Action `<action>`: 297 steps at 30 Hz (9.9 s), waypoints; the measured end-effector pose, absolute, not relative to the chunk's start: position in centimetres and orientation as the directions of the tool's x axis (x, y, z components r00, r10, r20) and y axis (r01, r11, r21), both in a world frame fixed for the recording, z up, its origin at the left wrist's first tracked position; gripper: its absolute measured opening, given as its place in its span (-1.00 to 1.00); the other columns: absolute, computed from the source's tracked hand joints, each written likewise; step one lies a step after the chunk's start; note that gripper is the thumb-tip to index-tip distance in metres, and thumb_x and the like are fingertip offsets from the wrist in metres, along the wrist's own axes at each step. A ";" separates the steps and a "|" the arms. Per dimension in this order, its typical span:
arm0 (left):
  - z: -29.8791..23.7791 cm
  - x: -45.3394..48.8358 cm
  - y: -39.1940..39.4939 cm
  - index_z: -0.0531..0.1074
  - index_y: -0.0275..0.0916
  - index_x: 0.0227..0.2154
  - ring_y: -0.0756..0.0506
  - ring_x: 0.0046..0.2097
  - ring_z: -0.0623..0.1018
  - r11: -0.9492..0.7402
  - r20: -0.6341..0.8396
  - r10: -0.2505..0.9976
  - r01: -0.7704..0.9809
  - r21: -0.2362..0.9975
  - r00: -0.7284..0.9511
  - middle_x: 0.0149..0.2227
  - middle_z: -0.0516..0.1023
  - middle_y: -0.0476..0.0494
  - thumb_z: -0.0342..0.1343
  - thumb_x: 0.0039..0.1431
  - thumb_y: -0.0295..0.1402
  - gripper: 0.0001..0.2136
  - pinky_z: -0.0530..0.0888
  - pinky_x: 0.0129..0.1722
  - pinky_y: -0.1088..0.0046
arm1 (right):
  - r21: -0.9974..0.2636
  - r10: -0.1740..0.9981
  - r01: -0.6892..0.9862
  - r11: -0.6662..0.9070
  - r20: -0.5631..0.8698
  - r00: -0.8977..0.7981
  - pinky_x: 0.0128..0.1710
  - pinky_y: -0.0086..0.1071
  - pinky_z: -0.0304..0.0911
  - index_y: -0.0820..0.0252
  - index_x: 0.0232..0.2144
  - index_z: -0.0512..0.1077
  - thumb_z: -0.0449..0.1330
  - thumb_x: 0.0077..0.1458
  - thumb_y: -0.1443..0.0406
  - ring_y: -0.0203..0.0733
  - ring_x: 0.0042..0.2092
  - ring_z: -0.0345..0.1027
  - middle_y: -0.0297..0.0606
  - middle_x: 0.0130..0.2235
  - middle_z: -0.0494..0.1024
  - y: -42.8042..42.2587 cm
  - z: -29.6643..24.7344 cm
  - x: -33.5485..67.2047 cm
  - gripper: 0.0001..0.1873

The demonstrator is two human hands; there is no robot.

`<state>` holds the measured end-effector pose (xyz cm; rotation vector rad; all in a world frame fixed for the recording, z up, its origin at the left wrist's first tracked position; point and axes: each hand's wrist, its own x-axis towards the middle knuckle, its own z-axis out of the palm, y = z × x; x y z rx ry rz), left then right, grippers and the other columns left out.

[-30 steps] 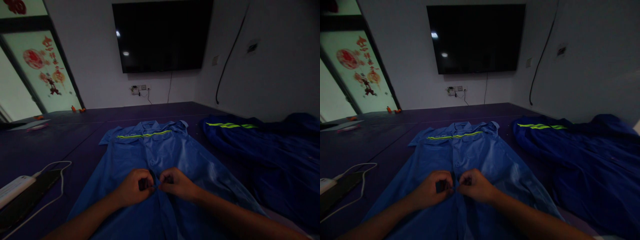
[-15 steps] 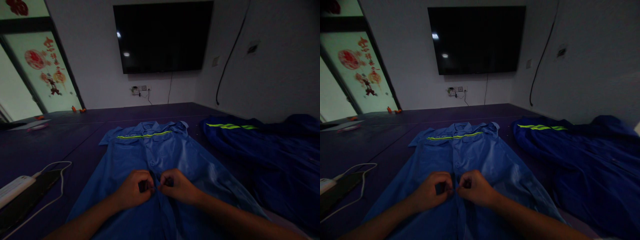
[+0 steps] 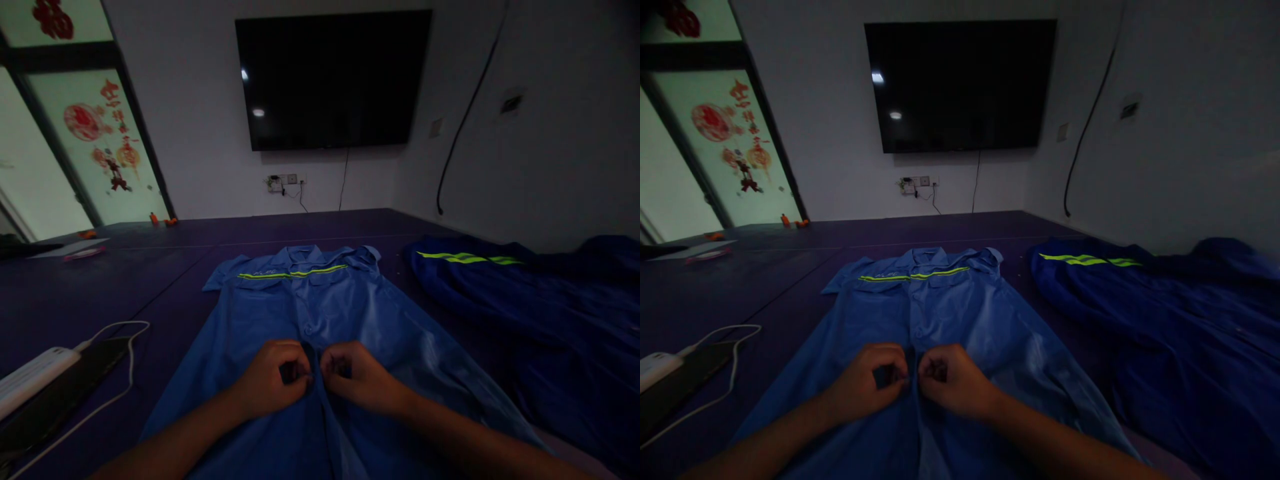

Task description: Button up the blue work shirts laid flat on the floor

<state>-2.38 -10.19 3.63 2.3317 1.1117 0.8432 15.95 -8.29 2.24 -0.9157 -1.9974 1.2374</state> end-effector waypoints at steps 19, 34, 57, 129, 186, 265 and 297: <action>3.4 -2.5 -10.1 0.31 -0.28 -0.61 0.06 -0.50 0.36 -0.636 0.371 0.763 0.516 0.574 0.529 -0.58 0.33 0.02 0.02 -0.13 -0.56 -0.92 0.26 -0.47 0.58 | -0.809 0.817 0.388 0.442 0.184 -0.546 -0.56 -0.56 0.12 0.27 -0.54 0.45 0.15 -0.16 0.41 -0.39 -0.53 0.22 -0.35 -0.59 0.41 -8.5 2.4 15.8 -0.93; 3.4 -2.8 -10.0 0.36 -0.28 -0.59 0.06 -0.48 0.38 -0.655 0.369 0.750 0.540 0.528 0.549 -0.55 0.38 0.01 0.05 -0.10 -0.52 -0.95 0.29 -0.43 0.59 | -0.816 0.792 0.390 0.427 0.129 -0.596 -0.57 -0.58 0.05 0.26 -0.51 0.39 0.09 -0.12 0.46 -0.41 -0.54 0.17 -0.41 -0.59 0.35 -8.3 2.2 15.8 -0.90; 4.5 -3.4 -9.8 0.35 -0.23 -0.29 -0.04 -0.23 0.39 -0.809 0.294 0.583 0.505 0.303 0.758 -0.25 0.39 -0.11 0.10 -0.10 -0.51 -0.76 0.31 -0.27 0.53 | -0.738 0.727 0.439 0.512 0.100 -0.679 -0.53 -0.56 0.06 0.23 -0.45 0.29 0.02 -0.02 0.42 -0.38 -0.51 0.22 -0.38 -0.54 0.38 -8.6 2.6 15.9 -0.94; 3.1 -3.7 -10.1 0.27 -0.27 -0.39 0.00 -0.40 0.37 -0.899 0.411 0.362 0.429 -0.082 0.837 -0.39 0.43 -0.08 -0.17 0.14 -0.44 -0.87 0.23 -0.44 0.47 | -0.894 0.762 0.323 0.309 0.029 -0.647 -0.59 -0.57 0.09 0.30 -0.51 0.37 0.25 -0.28 0.42 -0.43 -0.55 0.20 -0.43 -0.60 0.33 -8.0 2.6 16.2 -0.83; 2.6 -3.6 -9.5 0.30 -0.27 -0.43 0.02 -0.40 0.41 -0.870 0.487 0.414 0.492 -0.038 0.769 -0.45 0.43 -0.05 -0.09 0.06 -0.47 -0.92 0.26 -0.43 0.52 | -0.951 0.718 0.261 0.167 -0.064 -0.694 -0.61 -0.59 0.03 0.28 -0.40 0.34 0.35 -0.32 0.24 -0.47 -0.58 0.17 -0.49 -0.60 0.35 -6.5 1.5 16.4 -0.61; 3.3 -2.8 -11.0 0.29 -0.29 -0.55 0.04 -0.56 0.27 -0.808 0.442 0.123 0.348 -0.475 0.889 -0.60 0.33 -0.02 -0.17 0.17 -0.53 -0.77 0.15 -0.59 0.48 | -0.954 0.702 0.252 0.162 -0.068 -0.709 -0.67 -0.58 -0.06 0.27 -0.56 0.26 0.07 0.03 0.23 -0.48 -0.66 0.04 -0.48 -0.70 0.22 -6.7 1.6 15.5 -0.78; 2.6 -1.7 -12.9 0.19 -0.23 -0.66 0.03 -0.65 0.19 -0.950 0.281 0.135 0.204 -0.235 0.950 -0.66 0.28 0.02 -0.07 0.08 -0.36 -0.77 0.07 -0.67 0.43 | -0.739 0.808 0.495 0.457 0.113 -0.578 -0.63 -0.54 -0.04 0.22 -0.49 0.39 0.16 -0.07 0.28 -0.43 -0.61 0.14 -0.43 -0.63 0.33 -8.2 2.0 15.8 -0.90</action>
